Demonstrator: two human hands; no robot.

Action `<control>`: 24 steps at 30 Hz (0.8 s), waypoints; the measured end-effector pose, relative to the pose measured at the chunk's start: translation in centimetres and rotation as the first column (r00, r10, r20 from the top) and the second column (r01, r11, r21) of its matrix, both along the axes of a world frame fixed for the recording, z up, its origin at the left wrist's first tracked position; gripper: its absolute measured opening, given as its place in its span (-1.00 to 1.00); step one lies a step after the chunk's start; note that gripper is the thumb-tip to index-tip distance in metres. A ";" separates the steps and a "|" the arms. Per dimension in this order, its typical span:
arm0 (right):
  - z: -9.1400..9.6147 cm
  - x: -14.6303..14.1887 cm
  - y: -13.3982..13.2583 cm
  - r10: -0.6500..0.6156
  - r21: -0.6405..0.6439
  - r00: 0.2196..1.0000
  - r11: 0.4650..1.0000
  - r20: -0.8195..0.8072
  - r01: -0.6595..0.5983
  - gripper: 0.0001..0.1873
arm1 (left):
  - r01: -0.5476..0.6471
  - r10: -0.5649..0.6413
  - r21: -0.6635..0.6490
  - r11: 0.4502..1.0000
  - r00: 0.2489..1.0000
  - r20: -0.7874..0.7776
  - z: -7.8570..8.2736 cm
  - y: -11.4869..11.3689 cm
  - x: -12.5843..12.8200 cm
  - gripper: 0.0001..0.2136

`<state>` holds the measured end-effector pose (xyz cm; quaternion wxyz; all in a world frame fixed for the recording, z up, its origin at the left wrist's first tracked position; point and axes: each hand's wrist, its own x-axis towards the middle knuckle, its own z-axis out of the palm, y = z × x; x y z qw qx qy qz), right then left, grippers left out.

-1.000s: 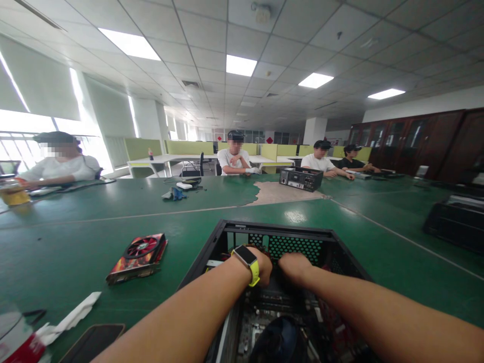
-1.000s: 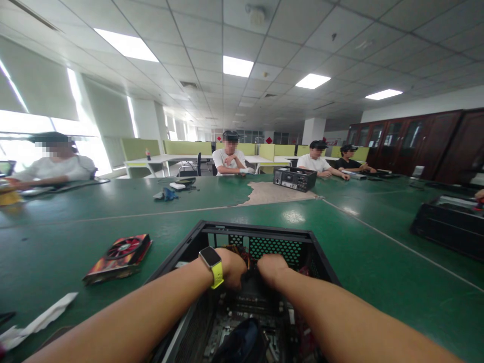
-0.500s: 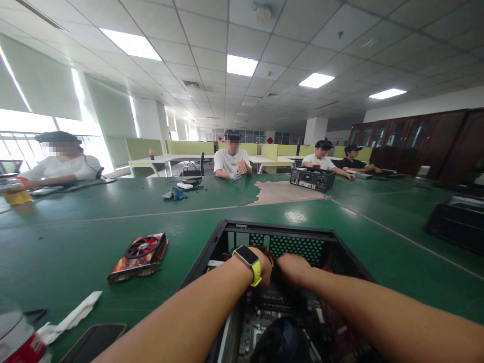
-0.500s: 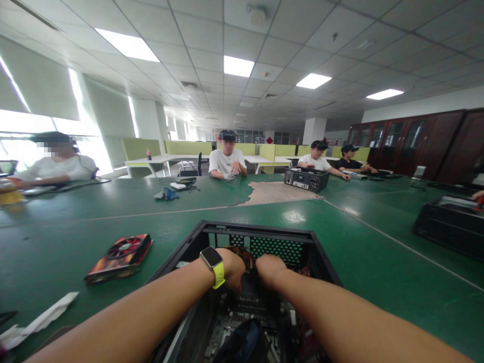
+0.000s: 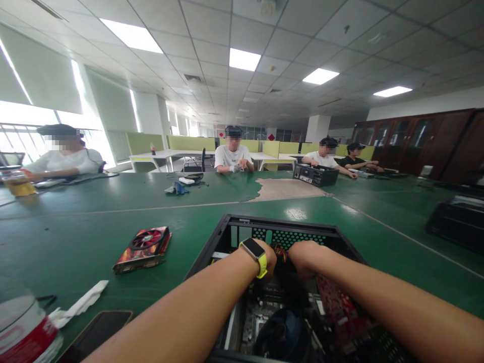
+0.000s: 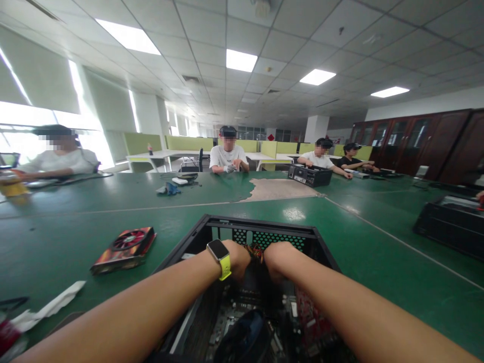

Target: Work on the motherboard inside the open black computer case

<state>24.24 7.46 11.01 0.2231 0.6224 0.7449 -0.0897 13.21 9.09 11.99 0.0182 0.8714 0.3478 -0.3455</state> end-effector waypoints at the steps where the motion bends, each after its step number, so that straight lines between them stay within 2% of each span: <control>1: 0.8 0.1 -0.4 0.001 -0.078 0.995 0.997 0.097 0.006 -0.84 | 0.013 -0.014 -0.016 1.000 1.000 -0.013 0.3 -0.2 0.1 -0.53; 3: 2.1 0.4 -1.0 0.011 -0.208 0.980 0.978 0.197 0.031 -0.82 | 0.021 -0.021 -0.007 1.000 1.000 -0.011 0.5 -0.5 0.2 -0.51; 6: 2.6 0.9 -1.3 -0.002 -0.281 0.995 0.959 0.095 0.029 -0.94 | -0.007 0.007 0.025 1.000 1.000 0.000 0.3 -0.5 0.3 -0.43; 9: 1.6 1.1 -0.8 0.082 -0.240 0.994 0.966 -0.065 -0.096 -0.86 | 0.008 -0.009 -0.037 0.999 1.000 -0.029 -0.1 -0.4 0.3 -0.48; 11: 0.5 0.9 -0.5 0.136 -0.223 0.985 0.962 -0.102 -0.156 -0.85 | 0.033 -0.033 -0.005 0.999 0.999 -0.016 -0.2 -0.6 0.4 -0.55; 14: -1.0 0.1 -0.3 0.116 -0.248 0.992 0.960 -0.051 -0.125 -0.95 | 0.027 -0.030 0.088 0.996 0.999 0.039 -0.2 -1.2 0.4 -0.61; 17: -2.0 -0.7 -0.1 0.087 -0.263 0.996 0.961 -0.008 -0.086 -0.88 | 0.025 -0.030 0.099 0.995 0.998 0.049 -0.2 -1.8 0.4 -0.65; 24: -3.7 -0.3 0.9 0.062 -0.067 0.978 0.995 -0.199 -0.077 -0.74 | 0.127 -0.130 0.127 0.984 0.991 0.018 -1.1 -1.9 0.6 -0.63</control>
